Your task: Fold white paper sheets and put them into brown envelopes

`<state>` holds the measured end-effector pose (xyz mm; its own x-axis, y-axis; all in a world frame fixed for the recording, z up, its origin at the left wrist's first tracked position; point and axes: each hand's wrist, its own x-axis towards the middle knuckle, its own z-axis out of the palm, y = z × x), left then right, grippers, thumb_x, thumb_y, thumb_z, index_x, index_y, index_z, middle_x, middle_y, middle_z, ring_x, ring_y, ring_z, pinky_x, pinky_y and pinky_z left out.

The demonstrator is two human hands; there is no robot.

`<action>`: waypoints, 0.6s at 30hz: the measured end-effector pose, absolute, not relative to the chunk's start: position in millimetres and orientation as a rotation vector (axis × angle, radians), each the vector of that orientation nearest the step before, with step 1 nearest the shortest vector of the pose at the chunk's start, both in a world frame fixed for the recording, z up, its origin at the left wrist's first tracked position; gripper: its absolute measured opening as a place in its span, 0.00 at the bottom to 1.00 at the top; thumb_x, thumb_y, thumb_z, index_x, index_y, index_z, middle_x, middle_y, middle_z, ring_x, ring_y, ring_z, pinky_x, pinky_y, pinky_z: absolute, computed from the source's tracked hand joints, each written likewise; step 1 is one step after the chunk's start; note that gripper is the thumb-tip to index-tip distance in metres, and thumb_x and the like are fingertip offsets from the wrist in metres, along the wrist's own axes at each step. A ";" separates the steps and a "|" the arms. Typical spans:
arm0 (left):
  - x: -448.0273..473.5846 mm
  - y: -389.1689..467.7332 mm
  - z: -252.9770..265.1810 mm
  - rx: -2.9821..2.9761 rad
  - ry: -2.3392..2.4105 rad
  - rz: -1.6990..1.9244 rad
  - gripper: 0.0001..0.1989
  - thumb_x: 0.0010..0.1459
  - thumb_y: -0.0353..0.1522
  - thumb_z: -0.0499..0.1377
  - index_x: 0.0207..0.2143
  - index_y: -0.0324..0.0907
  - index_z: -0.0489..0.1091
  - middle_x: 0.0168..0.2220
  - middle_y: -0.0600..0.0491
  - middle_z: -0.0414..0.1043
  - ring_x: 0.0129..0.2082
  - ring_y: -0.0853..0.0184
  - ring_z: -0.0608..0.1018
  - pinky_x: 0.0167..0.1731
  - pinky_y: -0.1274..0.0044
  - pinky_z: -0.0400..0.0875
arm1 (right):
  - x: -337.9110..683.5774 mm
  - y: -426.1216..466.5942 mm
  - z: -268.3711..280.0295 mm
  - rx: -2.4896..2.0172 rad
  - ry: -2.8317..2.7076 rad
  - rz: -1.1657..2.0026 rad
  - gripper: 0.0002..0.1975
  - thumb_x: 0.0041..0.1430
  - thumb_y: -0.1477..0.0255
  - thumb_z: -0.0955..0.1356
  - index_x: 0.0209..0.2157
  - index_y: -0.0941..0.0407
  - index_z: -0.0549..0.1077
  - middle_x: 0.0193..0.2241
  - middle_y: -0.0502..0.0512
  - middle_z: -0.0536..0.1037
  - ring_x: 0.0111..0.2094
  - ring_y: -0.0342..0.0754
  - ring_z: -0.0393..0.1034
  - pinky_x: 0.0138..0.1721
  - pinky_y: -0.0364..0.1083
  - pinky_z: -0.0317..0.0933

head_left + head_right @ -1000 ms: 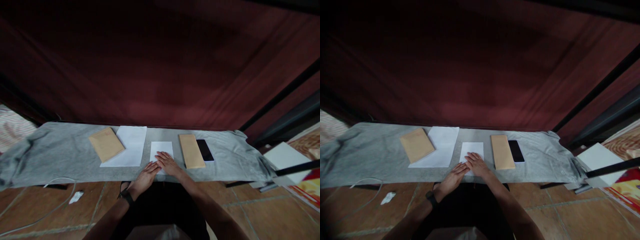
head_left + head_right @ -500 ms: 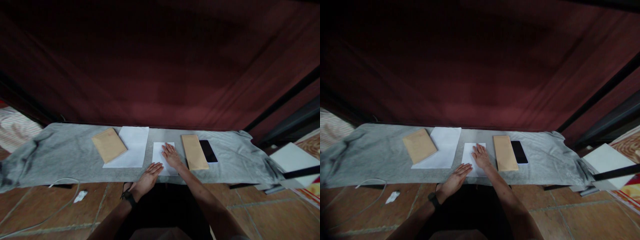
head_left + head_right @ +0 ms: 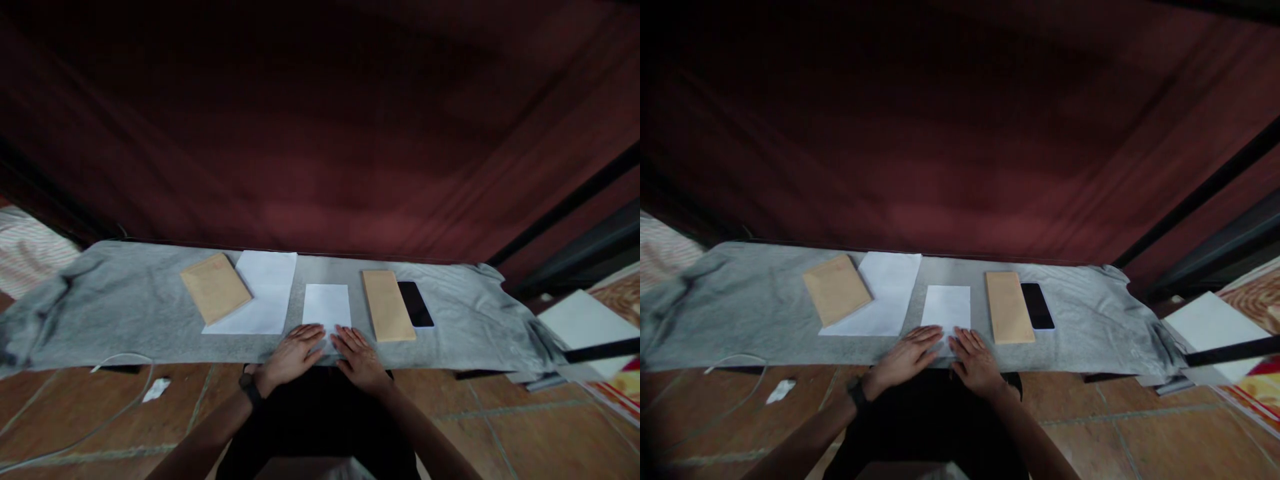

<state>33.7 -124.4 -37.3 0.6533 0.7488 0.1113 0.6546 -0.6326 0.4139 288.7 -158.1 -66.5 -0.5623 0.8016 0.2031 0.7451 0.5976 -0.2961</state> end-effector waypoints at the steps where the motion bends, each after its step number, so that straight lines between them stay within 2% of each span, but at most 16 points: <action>1: 39.3 -119.4 -36.3 2.524 1.131 0.395 0.22 0.70 0.39 0.51 0.63 0.45 0.65 0.66 0.49 0.63 0.66 0.64 0.65 0.66 0.65 0.58 | 287.3 -157.9 -66.8 -1.264 -2.494 0.258 0.29 0.65 0.68 0.66 0.67 0.51 0.61 0.69 0.57 0.57 0.68 0.54 0.54 0.68 0.58 0.51; 5: 72.4 -94.8 -43.7 2.554 1.192 0.386 0.24 0.72 0.39 0.46 0.65 0.40 0.62 0.68 0.46 0.58 0.69 0.62 0.59 0.67 0.66 0.56 | 282.9 -157.2 -69.0 -1.302 -2.441 0.260 0.26 0.65 0.67 0.67 0.64 0.51 0.66 0.67 0.58 0.62 0.67 0.54 0.58 0.68 0.59 0.53; 8: 90.0 -76.4 -54.8 2.610 1.253 0.376 0.25 0.72 0.41 0.46 0.66 0.42 0.61 0.70 0.46 0.55 0.70 0.59 0.56 0.67 0.62 0.53 | 282.1 -157.6 -70.0 -1.319 -2.426 0.250 0.26 0.64 0.67 0.68 0.63 0.52 0.67 0.65 0.58 0.65 0.66 0.55 0.59 0.67 0.59 0.53; 18: 82.1 -37.6 -61.7 2.627 1.475 0.335 0.25 0.71 0.38 0.44 0.66 0.41 0.59 0.69 0.46 0.56 0.70 0.58 0.57 0.67 0.60 0.51 | 283.6 -158.7 -66.0 -1.254 -2.403 0.210 0.27 0.65 0.67 0.67 0.64 0.53 0.65 0.67 0.58 0.63 0.66 0.55 0.58 0.67 0.59 0.55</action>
